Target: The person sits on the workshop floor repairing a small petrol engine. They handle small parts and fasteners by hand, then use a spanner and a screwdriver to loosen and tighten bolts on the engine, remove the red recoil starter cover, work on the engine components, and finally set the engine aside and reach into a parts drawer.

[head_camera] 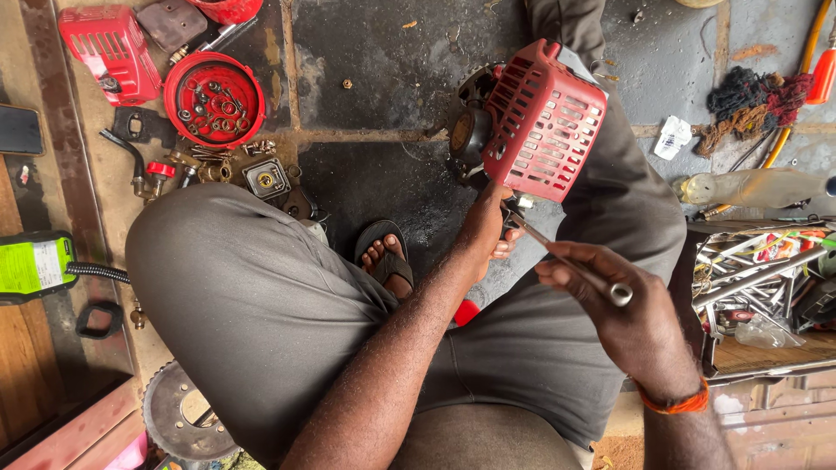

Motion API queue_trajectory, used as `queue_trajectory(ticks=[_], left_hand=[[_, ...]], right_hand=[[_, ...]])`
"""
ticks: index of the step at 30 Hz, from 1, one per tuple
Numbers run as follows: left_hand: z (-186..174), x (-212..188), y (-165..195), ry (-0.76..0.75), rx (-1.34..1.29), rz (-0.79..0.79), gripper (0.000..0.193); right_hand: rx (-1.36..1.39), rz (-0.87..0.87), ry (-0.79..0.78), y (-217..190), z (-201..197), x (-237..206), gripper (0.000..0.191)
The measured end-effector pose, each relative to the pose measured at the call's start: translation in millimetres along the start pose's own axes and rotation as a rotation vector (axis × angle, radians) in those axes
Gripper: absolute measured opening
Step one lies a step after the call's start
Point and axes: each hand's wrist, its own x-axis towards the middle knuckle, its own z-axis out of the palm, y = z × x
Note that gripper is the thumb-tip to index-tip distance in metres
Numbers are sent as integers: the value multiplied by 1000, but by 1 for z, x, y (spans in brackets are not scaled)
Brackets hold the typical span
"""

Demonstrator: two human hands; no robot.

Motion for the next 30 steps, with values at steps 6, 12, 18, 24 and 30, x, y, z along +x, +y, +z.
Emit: queue_trajectory(ticks=[6,12,18,24,30], left_hand=[[-1,-1,2,-41,18,17,47],[0,-1,3,-12,10,-8,44],[-3,5,-2,-3,6,-19,43],[-7,16,-13,69,-51,-34,35],[-13,36,-28,152,13,73,44]], right_hand=[[-426,-251,95,-12,-4,1,33],[-356,-328,63,-7,-9,5,33],[-443,-356,47,-7,-7,2,34],[-561,-485,100,-18,11,1,30],[-686,-490,242,-30,43,5,20]])
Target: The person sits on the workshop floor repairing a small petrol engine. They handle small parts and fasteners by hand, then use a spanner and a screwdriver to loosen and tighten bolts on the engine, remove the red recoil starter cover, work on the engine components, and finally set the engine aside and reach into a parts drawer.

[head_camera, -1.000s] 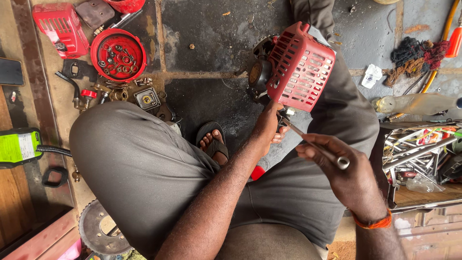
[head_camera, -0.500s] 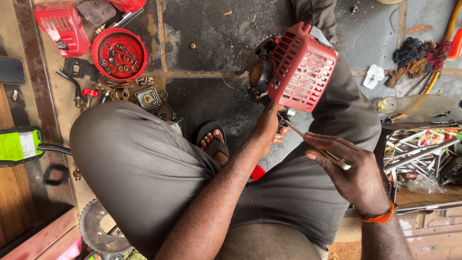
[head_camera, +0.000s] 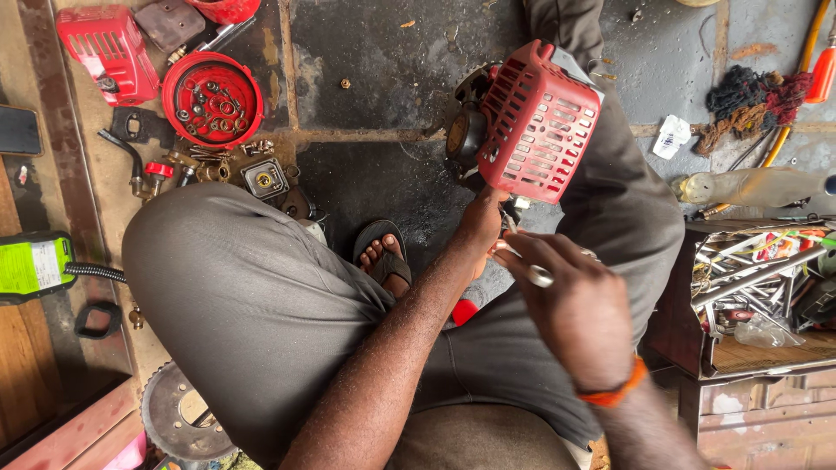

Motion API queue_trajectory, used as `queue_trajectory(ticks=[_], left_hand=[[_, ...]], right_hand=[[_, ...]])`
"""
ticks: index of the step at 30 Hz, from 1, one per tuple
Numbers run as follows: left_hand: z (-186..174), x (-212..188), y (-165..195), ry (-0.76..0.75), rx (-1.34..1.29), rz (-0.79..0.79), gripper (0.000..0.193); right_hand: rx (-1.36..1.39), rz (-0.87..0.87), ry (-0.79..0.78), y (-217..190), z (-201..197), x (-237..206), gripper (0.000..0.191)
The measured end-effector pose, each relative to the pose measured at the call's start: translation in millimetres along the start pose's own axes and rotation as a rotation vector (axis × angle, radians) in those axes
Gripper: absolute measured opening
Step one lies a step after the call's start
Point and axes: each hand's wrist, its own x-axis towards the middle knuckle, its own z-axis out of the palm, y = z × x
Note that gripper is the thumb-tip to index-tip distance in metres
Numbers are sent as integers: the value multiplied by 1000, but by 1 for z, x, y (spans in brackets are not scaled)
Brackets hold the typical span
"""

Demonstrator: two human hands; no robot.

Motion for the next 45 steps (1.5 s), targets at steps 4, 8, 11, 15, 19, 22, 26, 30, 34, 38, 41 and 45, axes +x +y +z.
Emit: queue_trajectory(ticks=[4,8,11,15,19,22,26,30,34,38,41,45], left_hand=[[3,5,0,-10,-118,38,58],[7,-11,5,-29,26,65,57],[8,-27,9,-113,132,137,46],[10,-38,19,-170,-88,-47,45],[13,-45,26,-103,-61,-53,44],[14,-49,29,-168,-47,-52,50],[9,-48,30,-164,-57,-58,50],[4,-40,26,-167,-71,-91,51],[5,-31,22,-143,-86,-112,49],[7,-31,22,-142,-93,-129,43],[8,-35,26,-111,-79,-131,43],[9,-41,31,-127,-71,-118,45]], right_hand=[[-59,-13,-4,-13,10,5,18],[-31,-56,66,-14,3,3,13],[9,-108,111,-7,-5,1,9],[122,-2,129,-3,-7,-6,11],[44,-155,139,-2,-6,-8,17],[160,-109,83,10,-13,-5,14],[371,104,72,29,-15,-15,16],[599,210,50,45,-7,-29,21],[687,217,107,54,0,-39,23],[714,269,112,59,7,-37,20],[654,214,84,60,10,-34,18],[636,219,24,61,4,-32,17]])
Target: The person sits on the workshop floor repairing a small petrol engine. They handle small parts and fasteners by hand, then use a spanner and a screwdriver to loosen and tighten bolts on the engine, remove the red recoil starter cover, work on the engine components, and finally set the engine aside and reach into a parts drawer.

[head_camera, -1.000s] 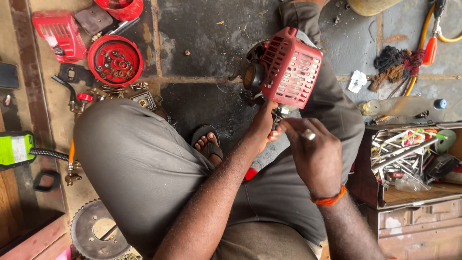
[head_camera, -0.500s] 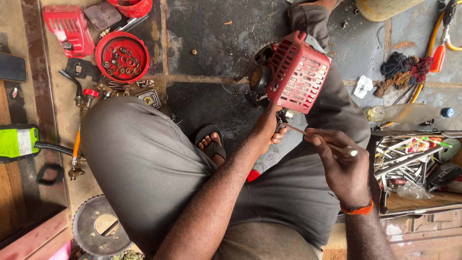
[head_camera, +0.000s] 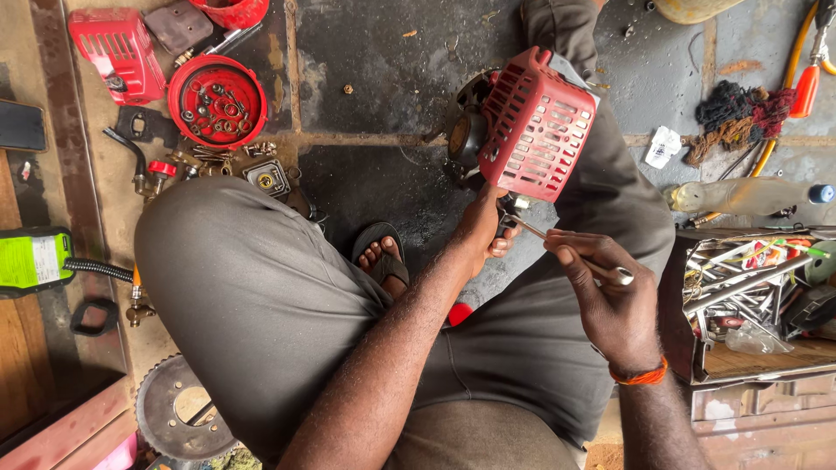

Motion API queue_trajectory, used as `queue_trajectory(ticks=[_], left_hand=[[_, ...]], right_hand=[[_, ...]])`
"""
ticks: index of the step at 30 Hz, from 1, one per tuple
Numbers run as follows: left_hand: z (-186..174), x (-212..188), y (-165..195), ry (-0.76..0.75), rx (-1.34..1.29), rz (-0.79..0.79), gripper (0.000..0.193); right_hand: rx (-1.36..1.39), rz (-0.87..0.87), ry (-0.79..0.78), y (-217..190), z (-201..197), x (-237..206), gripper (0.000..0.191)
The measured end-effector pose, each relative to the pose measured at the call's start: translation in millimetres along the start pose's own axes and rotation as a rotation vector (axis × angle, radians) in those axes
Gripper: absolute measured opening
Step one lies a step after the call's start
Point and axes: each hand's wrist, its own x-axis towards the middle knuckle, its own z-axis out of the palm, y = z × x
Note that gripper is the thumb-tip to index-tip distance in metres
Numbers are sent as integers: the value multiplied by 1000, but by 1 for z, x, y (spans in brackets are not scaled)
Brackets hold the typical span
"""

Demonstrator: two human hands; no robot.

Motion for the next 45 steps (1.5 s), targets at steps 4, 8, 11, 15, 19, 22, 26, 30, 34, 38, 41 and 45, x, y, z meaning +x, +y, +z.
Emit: queue_trajectory(ticks=[4,8,11,15,19,22,26,30,34,38,41,45], left_hand=[[0,1,0,57,19,-15,47],[-3,7,-4,-9,21,25,49],[-3,13,-9,46,47,24,50],[-4,20,-14,51,64,59,49],[-3,26,-16,67,76,38,56],[1,27,-14,123,64,165,37],[5,21,-8,154,43,56,39],[5,11,-5,-10,66,76,52],[5,10,-7,-23,61,67,50],[5,14,-10,-2,70,71,54],[6,14,-8,16,54,45,48],[6,12,-4,29,76,49,49]], right_hand=[[-115,33,-39,-9,-6,4,18],[-203,-16,-33,-21,-1,3,19],[-287,-92,-14,-31,8,0,20],[-390,-144,36,-40,21,3,19],[-514,-190,62,-49,37,7,14],[-618,-200,57,-56,52,9,14],[-598,-186,53,-60,51,16,12],[-503,-221,107,-57,34,17,11],[-463,-241,147,-51,35,10,12],[-499,-329,106,-45,25,15,11],[-424,-254,91,-39,8,19,13],[-205,-42,79,-24,5,10,17]])
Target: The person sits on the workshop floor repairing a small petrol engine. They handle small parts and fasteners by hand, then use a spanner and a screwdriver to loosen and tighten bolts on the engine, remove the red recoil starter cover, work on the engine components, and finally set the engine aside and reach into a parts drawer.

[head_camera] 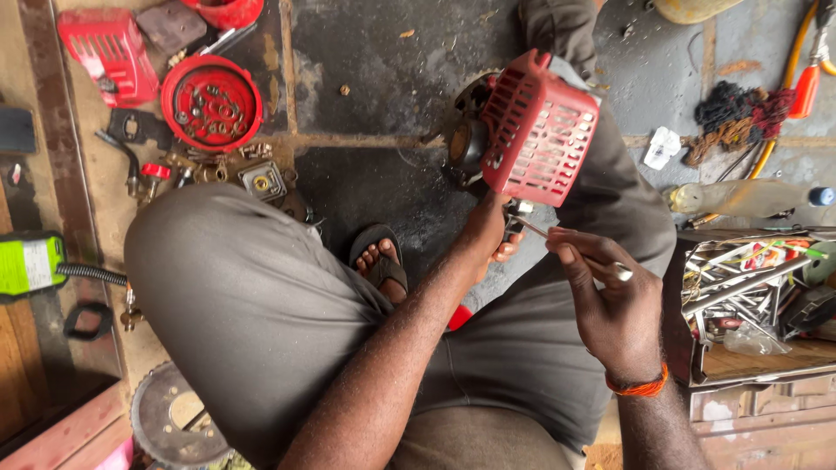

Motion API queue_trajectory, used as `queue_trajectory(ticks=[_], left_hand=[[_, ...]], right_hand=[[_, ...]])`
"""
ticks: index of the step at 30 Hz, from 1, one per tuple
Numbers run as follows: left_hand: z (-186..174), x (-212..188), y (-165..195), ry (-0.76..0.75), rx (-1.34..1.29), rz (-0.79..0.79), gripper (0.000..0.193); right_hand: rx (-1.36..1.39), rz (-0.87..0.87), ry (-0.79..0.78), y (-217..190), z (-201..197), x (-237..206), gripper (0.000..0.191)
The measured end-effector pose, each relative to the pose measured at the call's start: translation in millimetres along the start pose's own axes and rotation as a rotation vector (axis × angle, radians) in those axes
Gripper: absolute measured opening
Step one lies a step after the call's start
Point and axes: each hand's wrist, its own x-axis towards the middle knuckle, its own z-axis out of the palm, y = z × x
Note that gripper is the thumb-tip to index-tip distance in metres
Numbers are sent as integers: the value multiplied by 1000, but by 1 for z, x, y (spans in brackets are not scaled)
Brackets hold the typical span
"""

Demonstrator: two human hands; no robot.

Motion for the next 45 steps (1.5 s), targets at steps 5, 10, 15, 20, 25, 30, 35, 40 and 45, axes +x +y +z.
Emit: queue_trajectory(ticks=[5,10,15,20,25,30,35,40,45], left_hand=[[2,-7,3,12,38,10,54],[4,-8,7,58,70,-29,64],[-1,-1,1,1,15,-34,58],[-2,7,-8,-20,11,-4,58],[-3,3,-5,12,-7,-25,54],[-1,-2,-2,-10,-12,-17,59],[-1,-2,-2,32,-3,-11,58],[-1,0,-3,55,6,-67,58],[-1,10,-15,16,-13,21,60]], right_hand=[[333,94,-30,22,0,-13,25],[398,156,-23,34,-5,-16,27],[449,206,-14,35,-4,-16,25],[340,102,-94,30,-12,-18,25],[344,281,-65,24,-16,-10,30],[181,232,-43,14,-14,-15,30],[-52,105,-27,3,-5,-24,28],[-96,72,-5,-1,-5,-22,23],[-202,-102,26,-13,7,-16,21]])
